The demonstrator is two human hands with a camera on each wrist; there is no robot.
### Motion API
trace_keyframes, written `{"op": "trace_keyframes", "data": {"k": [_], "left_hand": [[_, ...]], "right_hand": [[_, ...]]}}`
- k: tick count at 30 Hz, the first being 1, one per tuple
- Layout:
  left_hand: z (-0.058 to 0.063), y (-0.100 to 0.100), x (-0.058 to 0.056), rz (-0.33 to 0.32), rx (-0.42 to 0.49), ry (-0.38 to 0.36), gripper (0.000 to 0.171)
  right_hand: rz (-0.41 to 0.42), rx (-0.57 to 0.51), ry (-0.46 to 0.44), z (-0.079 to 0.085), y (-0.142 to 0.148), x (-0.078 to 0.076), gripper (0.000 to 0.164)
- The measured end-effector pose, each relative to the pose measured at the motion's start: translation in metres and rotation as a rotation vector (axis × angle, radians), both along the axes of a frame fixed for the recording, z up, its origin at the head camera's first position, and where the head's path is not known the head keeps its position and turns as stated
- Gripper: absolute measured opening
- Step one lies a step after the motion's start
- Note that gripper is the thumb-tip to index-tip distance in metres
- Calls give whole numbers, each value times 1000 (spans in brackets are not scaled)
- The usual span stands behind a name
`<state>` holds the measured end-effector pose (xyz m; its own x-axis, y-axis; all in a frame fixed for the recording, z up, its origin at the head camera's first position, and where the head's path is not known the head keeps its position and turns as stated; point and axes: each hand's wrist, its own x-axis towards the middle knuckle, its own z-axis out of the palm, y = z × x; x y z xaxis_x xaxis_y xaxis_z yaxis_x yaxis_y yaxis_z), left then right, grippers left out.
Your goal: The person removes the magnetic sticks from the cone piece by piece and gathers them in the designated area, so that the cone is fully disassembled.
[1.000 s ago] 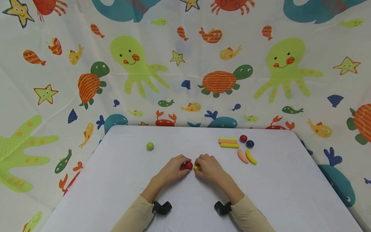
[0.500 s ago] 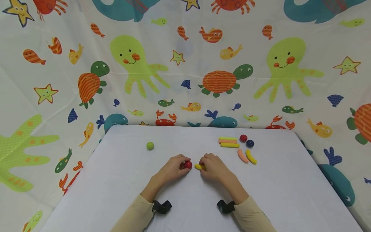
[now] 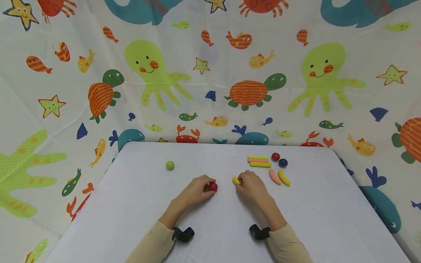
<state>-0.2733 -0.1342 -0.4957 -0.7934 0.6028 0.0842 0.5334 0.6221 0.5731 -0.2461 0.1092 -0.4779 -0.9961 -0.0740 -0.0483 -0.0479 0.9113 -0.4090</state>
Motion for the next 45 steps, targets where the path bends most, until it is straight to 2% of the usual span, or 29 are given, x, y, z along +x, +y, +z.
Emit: {"op": "trace_keyframes", "data": {"k": [7,17,30,39,45], "left_hand": [[-1,-1,-1,-8,9,-2,39],[-1,-1,0,-11,16,14,38],[1,-2,-1,-7,4,5,38],[0,-2,-2,-6,10,14,37],[0,-2,-3,-4,12,10,37]], "right_hand": [[-51,-13,12,-4,13,-2,28],[-98,-26,21,0,27,0,26],[-162,-49,-9,-2,39,-5,29],[-244,7,57,-4,50,-4,28],[-263,50,128,-6,58,-2,27]]}}
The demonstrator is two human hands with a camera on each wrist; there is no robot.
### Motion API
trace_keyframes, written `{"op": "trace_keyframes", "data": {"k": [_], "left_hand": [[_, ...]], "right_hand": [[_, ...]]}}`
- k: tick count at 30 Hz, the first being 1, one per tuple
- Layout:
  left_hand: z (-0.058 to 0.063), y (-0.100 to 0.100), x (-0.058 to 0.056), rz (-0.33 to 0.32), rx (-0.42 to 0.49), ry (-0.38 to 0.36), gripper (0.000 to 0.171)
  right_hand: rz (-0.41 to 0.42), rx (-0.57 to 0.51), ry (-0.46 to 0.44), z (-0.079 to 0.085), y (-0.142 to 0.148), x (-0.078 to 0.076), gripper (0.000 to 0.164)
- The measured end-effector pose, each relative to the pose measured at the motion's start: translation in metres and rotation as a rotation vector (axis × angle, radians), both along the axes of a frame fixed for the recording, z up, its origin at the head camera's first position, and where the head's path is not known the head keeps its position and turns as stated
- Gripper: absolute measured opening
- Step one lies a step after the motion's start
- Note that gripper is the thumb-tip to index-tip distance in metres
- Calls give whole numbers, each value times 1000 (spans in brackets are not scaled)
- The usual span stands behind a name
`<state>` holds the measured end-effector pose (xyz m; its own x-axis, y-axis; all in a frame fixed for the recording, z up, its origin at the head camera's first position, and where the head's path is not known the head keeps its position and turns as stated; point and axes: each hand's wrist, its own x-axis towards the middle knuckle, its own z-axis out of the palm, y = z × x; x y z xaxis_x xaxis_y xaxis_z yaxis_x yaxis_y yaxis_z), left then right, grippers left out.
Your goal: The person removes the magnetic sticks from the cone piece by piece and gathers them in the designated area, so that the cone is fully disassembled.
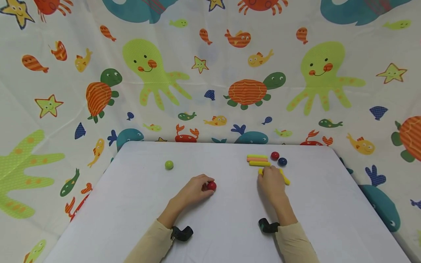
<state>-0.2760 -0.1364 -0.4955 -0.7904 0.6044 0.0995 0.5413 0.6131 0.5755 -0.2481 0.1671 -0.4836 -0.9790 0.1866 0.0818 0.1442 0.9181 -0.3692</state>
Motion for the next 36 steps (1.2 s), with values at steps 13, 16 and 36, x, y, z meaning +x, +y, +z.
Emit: {"op": "trace_keyframes", "data": {"k": [13,16,36], "left_hand": [[-3,-4,-3,74,45,-5,37],[-4,-8,-5,147,62,2,35],[8,-58,-27,567,239,-43,38]], "right_hand": [[-72,51,58,-1,8,3,23],[-74,51,68,-3,10,2,23],[-15,-76,99,9,-4,-1,32]]}}
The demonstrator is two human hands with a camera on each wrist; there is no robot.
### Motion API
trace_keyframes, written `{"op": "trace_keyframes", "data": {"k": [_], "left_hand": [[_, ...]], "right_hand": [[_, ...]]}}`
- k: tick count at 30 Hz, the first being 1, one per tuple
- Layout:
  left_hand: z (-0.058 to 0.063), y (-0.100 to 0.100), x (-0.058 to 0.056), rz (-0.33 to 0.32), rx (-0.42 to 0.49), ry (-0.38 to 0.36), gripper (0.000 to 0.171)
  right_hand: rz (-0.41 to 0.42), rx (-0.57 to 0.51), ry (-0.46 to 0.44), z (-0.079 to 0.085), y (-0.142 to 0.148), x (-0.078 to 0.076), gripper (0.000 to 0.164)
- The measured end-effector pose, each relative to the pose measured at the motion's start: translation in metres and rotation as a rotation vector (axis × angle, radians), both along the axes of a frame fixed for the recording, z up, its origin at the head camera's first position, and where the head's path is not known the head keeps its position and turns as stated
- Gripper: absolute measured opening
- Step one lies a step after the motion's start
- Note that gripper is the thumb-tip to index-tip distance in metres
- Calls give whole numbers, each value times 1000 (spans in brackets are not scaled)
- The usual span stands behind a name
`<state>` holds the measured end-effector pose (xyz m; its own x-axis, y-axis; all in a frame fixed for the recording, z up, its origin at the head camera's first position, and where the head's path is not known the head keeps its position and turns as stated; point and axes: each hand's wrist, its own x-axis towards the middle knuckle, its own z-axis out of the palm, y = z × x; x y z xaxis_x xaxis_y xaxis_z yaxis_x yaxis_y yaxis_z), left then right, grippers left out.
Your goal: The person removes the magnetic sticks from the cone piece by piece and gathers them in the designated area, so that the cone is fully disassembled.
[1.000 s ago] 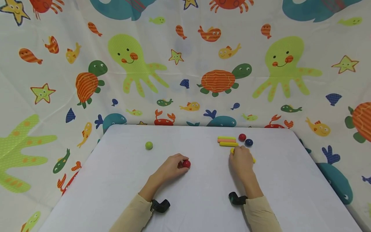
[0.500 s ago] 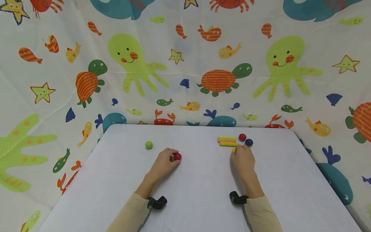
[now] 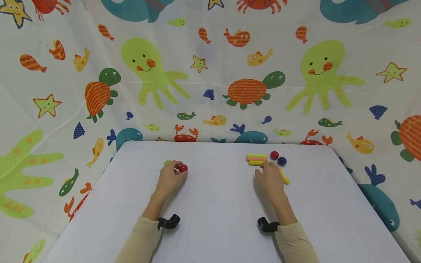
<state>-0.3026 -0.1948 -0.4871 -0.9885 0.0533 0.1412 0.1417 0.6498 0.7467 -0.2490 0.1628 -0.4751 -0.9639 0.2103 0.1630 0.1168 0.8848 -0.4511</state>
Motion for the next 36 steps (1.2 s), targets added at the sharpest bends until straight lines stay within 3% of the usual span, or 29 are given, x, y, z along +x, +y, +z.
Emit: {"op": "trace_keyframes", "data": {"k": [6,12,18,36], "left_hand": [[3,-8,-1,74,-39,-14,31],[0,-12,-2,81,-110,28,25],[1,-14,-2,99,-170,11,22],[5,-15,-2,93,-190,-38,27]], "right_hand": [[11,-8,13,3,-3,1,31],[10,-2,7,4,-6,1,31],[15,-3,-6,7,-9,1,32],[55,-10,12,6,-12,2,31]]}}
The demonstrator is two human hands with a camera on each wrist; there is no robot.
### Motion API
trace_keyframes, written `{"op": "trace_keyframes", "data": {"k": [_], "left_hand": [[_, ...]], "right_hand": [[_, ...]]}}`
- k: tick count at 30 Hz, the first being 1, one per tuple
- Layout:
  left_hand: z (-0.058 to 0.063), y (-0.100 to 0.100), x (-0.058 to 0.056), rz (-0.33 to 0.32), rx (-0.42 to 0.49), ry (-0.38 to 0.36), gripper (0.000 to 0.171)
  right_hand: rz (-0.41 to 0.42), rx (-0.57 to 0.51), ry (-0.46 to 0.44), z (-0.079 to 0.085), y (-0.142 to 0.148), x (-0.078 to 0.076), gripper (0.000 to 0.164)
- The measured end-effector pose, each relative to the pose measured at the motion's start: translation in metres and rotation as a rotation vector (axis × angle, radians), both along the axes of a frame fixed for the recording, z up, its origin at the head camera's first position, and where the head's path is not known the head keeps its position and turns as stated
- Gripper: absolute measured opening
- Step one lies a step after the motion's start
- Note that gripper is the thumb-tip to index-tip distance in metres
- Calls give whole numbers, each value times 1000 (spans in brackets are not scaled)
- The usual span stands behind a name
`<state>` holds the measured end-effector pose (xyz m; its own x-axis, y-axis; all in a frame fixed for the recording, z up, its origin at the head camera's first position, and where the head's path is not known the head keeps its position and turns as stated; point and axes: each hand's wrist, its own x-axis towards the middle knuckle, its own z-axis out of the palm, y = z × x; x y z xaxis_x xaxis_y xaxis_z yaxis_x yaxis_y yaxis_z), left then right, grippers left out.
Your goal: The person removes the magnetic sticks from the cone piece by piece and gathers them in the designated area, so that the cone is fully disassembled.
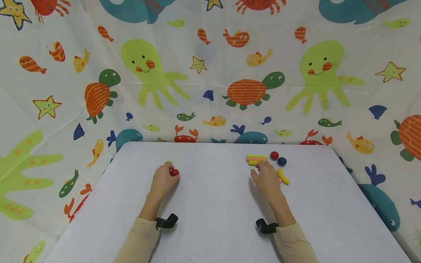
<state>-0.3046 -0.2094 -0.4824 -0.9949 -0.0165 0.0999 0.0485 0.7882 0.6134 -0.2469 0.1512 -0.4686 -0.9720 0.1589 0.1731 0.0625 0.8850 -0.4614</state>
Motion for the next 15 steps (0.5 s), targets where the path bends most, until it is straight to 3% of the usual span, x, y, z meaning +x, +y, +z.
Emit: {"op": "trace_keyframes", "data": {"k": [15], "left_hand": [[4,-2,3,-4,2,-16,31]], "right_hand": [[-5,-25,-31,4,-4,0,33]]}}
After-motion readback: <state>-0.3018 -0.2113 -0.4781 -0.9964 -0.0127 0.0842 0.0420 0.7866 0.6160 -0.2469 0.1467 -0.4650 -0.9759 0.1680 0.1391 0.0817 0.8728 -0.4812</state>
